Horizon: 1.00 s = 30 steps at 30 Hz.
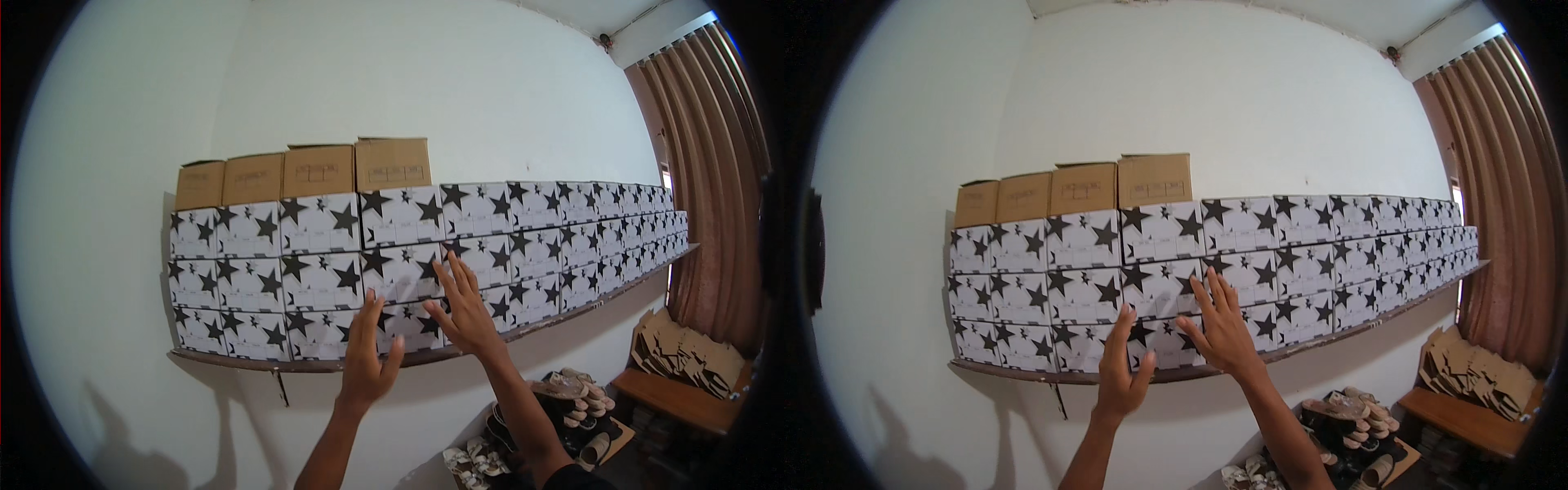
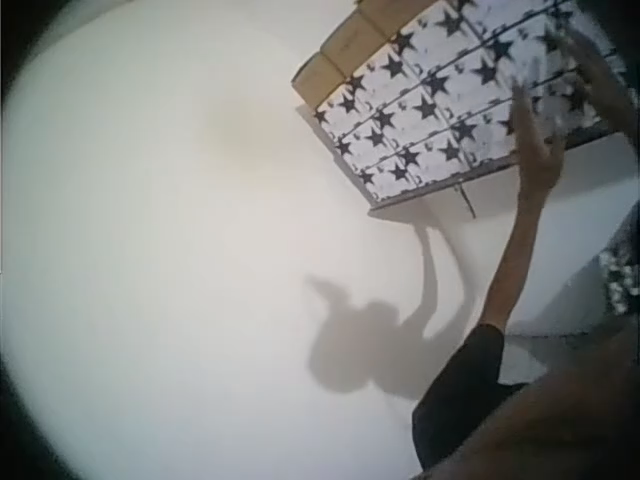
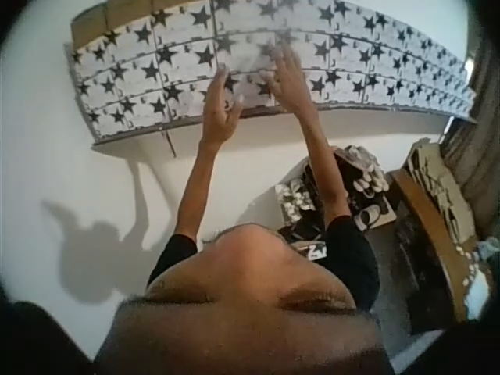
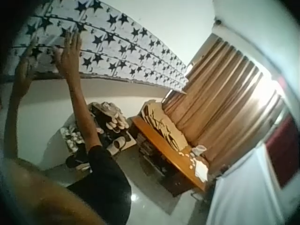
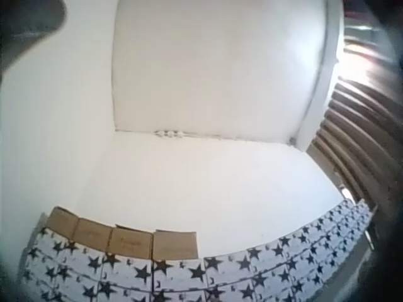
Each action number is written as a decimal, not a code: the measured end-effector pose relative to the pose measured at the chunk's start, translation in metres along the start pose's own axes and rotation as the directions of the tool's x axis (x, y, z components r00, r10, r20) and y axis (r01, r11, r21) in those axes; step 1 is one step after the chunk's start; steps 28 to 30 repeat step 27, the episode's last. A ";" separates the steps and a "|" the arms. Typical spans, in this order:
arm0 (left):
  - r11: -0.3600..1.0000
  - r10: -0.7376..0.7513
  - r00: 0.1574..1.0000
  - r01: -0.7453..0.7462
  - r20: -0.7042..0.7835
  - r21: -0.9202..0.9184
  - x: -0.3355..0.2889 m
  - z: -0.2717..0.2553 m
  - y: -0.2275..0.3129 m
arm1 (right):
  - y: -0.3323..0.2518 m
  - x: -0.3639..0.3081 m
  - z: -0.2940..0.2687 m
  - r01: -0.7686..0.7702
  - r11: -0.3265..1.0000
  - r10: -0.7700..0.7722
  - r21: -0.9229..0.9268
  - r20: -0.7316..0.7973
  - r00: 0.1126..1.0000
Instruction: Assembling cardboard shoe boxes, adding wrapping paper and labels, then placing the finished boxes on a storage shelf.
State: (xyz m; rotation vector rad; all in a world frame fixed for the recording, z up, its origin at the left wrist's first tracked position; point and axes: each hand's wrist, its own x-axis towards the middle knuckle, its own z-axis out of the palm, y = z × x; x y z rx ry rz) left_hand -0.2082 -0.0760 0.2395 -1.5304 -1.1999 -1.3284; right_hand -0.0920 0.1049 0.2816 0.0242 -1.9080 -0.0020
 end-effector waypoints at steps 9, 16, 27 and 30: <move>0.672 -0.410 0.798 0.591 0.442 -0.445 -0.178 0.020 0.053 | -0.017 -0.202 -0.044 -0.281 0.955 0.265 0.092 0.153 0.952; 0.295 -0.436 0.583 0.812 0.686 -0.504 -0.233 0.110 0.115 | -0.025 -0.322 -0.119 -0.621 0.769 0.587 0.153 0.217 0.780; -0.024 -0.140 0.272 0.960 0.952 -0.278 -0.355 0.289 0.303 | -0.065 -0.557 -0.347 -0.981 0.190 0.982 0.036 0.006 0.191; -0.024 -0.140 0.272 0.960 0.952 -0.278 -0.355 0.289 0.303 | -0.065 -0.557 -0.347 -0.981 0.190 0.982 0.036 0.006 0.191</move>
